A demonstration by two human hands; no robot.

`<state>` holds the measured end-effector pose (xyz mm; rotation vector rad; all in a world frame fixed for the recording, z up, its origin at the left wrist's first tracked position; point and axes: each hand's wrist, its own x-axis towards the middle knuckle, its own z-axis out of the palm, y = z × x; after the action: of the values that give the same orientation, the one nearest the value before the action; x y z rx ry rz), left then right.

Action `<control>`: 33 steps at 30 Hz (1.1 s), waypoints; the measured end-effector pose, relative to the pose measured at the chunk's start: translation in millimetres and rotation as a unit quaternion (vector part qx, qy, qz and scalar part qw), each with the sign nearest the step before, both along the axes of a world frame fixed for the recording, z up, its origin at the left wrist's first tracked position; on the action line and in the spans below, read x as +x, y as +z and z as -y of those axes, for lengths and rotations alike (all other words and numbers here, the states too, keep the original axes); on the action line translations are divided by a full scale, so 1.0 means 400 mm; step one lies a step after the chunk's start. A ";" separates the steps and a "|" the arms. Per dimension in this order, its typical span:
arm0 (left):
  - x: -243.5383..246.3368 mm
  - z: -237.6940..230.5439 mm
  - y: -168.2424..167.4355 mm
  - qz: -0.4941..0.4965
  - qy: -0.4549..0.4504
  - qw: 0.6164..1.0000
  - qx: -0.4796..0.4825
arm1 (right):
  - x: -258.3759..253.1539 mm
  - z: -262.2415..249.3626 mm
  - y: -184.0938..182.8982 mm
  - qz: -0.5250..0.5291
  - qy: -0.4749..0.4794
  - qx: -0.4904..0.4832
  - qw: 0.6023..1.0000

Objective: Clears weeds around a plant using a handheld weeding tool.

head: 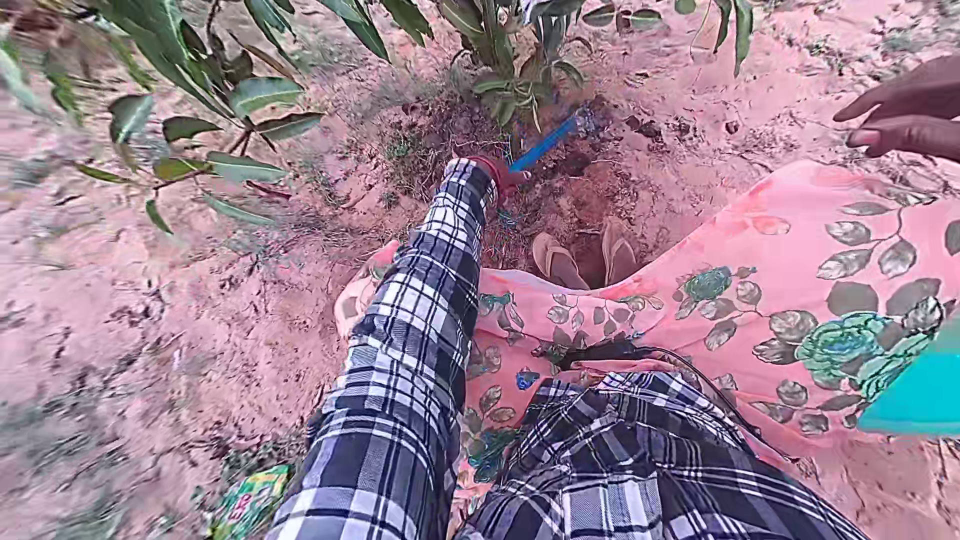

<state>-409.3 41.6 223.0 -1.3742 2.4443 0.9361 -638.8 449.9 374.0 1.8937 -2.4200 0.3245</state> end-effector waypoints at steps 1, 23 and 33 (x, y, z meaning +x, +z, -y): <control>-0.010 -0.018 0.009 0.029 -0.022 0.999 -0.011 | -0.007 0.079 -0.006 -0.010 0.072 -0.002 0.997; 0.065 0.020 -0.494 0.267 -0.047 0.946 0.177 | 0.225 0.912 -0.943 0.152 0.254 0.420 0.858; 0.005 0.010 -0.513 0.184 0.034 0.959 0.212 | 0.140 1.040 -0.933 0.014 0.367 0.404 0.838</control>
<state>-407.1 37.6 17.8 -1.3368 1.8061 1.0346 -582.9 34.0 0.6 3.1157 -1.8228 -0.8106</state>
